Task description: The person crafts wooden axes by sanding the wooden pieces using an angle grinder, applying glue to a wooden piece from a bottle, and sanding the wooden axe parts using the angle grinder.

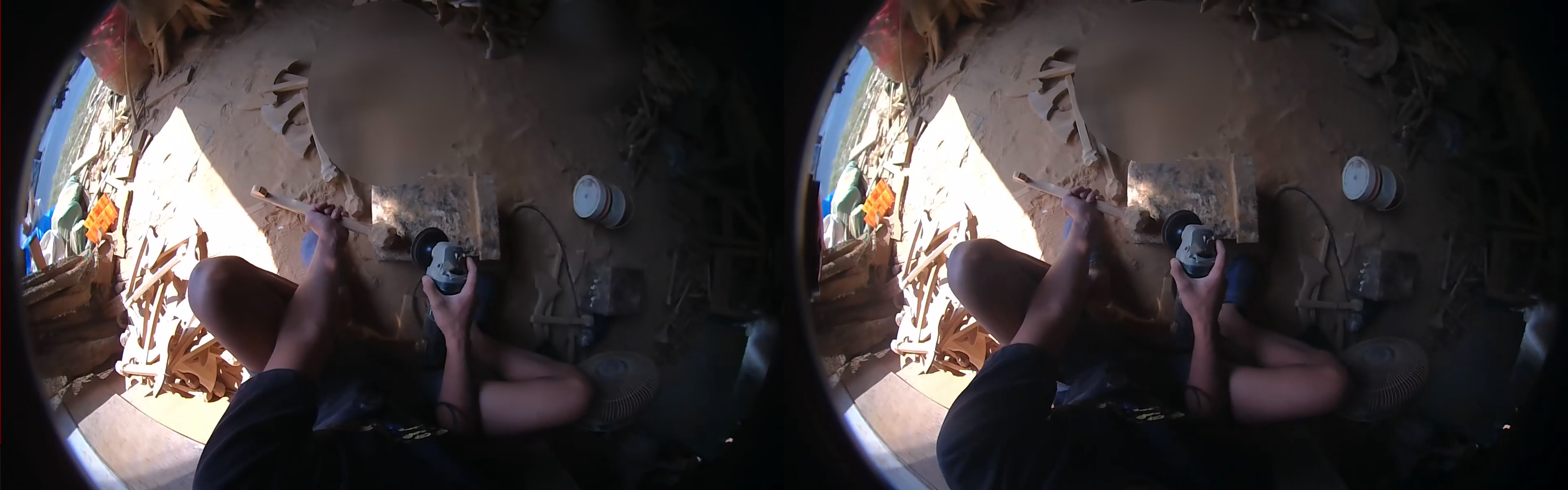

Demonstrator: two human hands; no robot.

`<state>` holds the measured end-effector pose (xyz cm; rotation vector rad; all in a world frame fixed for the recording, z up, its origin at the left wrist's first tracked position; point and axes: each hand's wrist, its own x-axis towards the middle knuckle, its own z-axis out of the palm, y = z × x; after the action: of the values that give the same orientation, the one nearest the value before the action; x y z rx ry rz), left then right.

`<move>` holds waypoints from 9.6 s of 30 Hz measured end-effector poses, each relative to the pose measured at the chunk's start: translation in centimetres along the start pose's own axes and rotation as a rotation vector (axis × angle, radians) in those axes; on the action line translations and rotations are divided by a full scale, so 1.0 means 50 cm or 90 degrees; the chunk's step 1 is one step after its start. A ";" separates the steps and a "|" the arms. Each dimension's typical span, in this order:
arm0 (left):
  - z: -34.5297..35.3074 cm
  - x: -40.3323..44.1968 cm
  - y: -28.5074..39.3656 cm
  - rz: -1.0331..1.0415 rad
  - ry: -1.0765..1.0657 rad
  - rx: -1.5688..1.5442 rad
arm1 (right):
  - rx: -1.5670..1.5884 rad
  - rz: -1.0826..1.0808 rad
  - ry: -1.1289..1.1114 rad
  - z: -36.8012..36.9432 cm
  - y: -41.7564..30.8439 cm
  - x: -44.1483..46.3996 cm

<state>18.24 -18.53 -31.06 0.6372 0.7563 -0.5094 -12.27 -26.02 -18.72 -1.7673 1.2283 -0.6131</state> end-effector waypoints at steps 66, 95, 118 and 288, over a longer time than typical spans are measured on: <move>-0.064 -0.022 -0.017 0.108 0.037 0.023 | -0.149 0.055 -0.110 0.065 -0.088 0.042; 0.214 -0.268 0.054 -0.227 -0.240 0.078 | 0.278 -0.169 -0.054 -0.131 -0.282 -0.048; 0.198 -0.287 0.035 -0.121 -0.188 0.178 | 0.172 -0.196 -0.144 -0.125 -0.329 -0.066; 0.446 -0.515 0.423 0.193 -0.277 0.190 | 1.453 0.541 -0.513 0.070 0.026 0.108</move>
<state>25.75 -14.08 8.10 0.8658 0.1671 -0.4614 -8.08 -29.83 -22.03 0.5137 0.0489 -0.2809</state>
